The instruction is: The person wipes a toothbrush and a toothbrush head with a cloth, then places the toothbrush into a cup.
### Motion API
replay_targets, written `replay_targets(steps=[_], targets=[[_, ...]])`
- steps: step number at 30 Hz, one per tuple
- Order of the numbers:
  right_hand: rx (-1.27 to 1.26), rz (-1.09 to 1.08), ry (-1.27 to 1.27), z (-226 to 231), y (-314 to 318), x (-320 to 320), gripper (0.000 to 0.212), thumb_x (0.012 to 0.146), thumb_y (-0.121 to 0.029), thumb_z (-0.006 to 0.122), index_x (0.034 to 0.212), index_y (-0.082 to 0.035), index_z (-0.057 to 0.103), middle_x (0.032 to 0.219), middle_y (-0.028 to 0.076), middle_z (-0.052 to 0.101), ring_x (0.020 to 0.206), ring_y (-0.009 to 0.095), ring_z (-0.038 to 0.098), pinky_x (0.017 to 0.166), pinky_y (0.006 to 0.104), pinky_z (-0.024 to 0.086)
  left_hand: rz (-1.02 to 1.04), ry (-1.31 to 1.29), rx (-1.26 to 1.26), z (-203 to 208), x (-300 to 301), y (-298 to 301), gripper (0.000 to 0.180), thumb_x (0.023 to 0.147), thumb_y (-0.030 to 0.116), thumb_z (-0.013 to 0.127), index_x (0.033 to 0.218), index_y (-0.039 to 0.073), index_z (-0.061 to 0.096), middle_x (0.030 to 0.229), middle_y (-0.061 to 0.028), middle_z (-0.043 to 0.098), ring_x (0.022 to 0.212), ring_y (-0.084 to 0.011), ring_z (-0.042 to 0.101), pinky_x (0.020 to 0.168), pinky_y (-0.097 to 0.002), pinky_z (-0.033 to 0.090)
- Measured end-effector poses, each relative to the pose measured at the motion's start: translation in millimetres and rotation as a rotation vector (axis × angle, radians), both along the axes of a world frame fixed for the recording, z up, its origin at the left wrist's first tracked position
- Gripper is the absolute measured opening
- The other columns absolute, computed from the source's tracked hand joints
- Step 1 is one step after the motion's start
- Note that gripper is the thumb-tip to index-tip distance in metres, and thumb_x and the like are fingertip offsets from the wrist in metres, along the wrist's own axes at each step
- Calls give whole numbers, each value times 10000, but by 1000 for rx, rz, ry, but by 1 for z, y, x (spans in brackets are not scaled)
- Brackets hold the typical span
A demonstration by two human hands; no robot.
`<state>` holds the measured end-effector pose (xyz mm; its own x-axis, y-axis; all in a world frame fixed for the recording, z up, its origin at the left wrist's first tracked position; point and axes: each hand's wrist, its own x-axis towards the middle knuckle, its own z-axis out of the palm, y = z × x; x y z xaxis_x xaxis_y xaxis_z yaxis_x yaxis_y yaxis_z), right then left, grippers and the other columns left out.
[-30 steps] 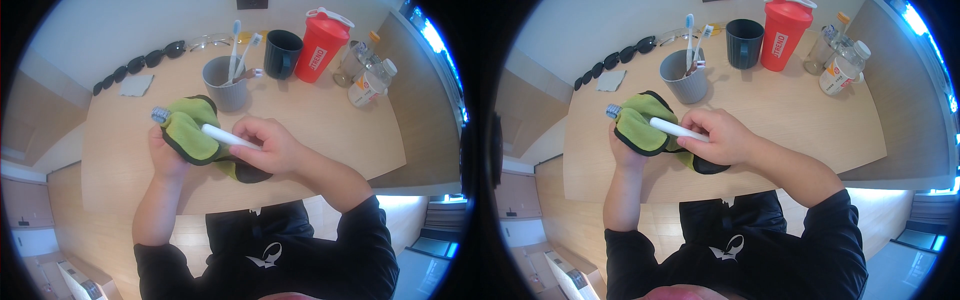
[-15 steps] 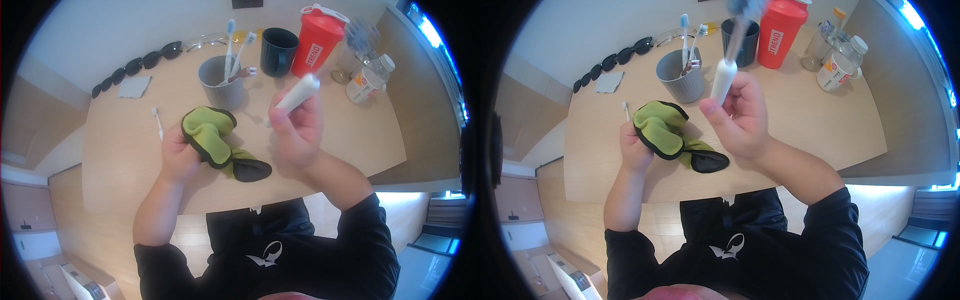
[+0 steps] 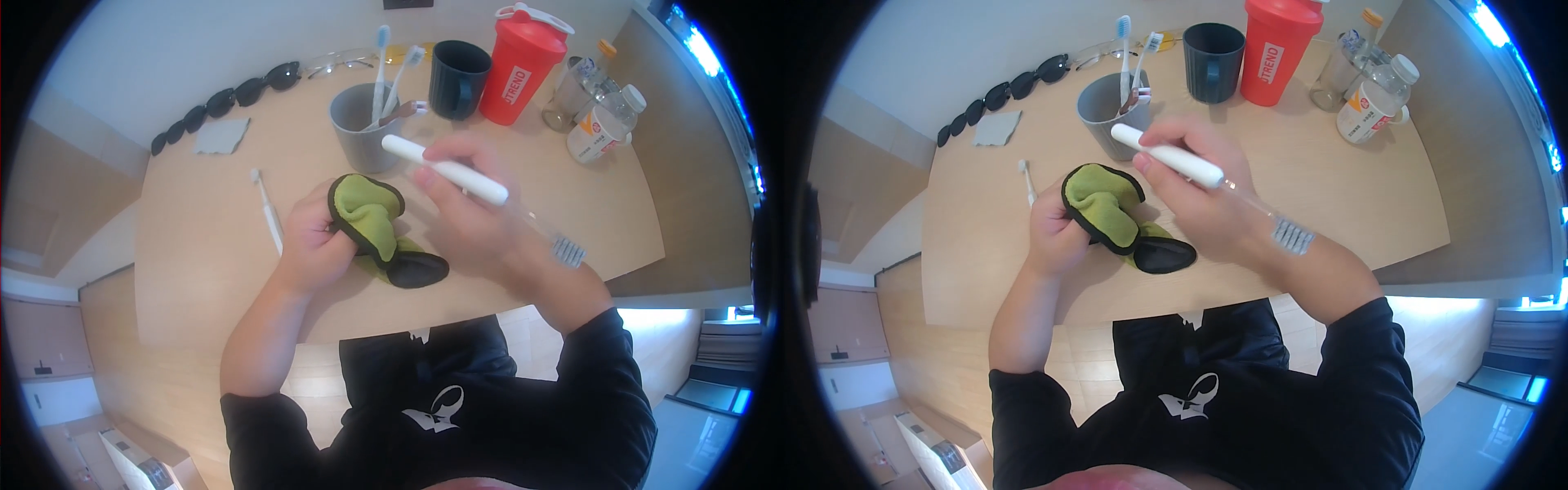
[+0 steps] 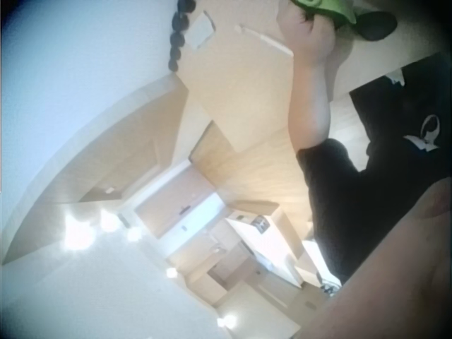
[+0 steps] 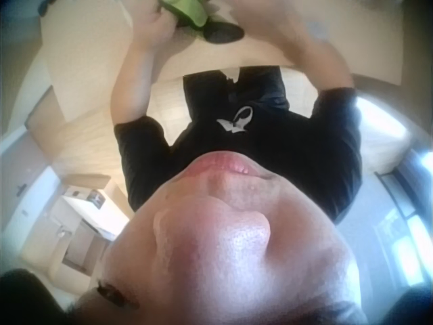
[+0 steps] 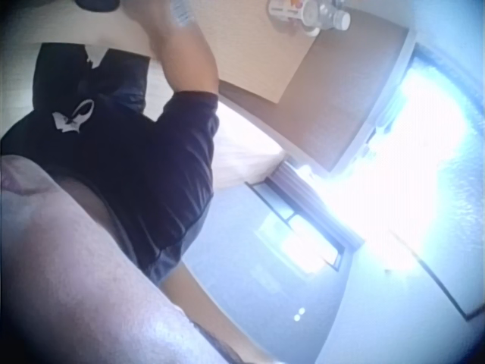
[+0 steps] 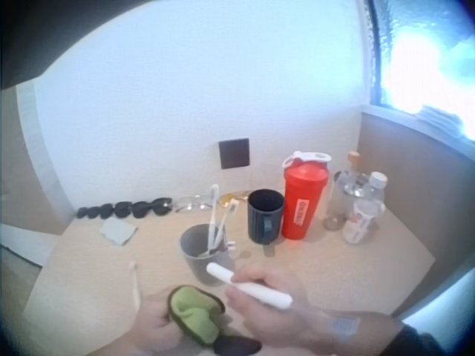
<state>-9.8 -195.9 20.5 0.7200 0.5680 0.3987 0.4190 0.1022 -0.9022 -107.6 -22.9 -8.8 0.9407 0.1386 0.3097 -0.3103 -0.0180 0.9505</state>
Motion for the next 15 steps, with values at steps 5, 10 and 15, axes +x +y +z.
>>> replay_targets(steps=[5,10,15], targets=[[-32,-24,-259,32,11,15,170,846,-129,629,986,-47,579,767,54,585,671,106,532,589,248,425,3,-14,31,-5,0,5,205,753,-45,534,924,-27,646,966,-111,628,868,-192,611,755,-299,504],[-129,-12,-345,56,37,41,196,797,-191,659,902,-29,626,709,60,613,625,114,578,564,254,456,53,-122,236,-6,3,8,212,728,-20,539,898,17,659,892,-92,649,826,-222,605,745,-316,482],[-481,-69,-265,83,52,50,293,750,-224,705,938,-17,620,743,109,647,686,180,651,629,293,506,81,-141,257,6,1,4,198,726,-11,548,889,23,655,884,-96,651,814,-235,598,744,-321,471]])
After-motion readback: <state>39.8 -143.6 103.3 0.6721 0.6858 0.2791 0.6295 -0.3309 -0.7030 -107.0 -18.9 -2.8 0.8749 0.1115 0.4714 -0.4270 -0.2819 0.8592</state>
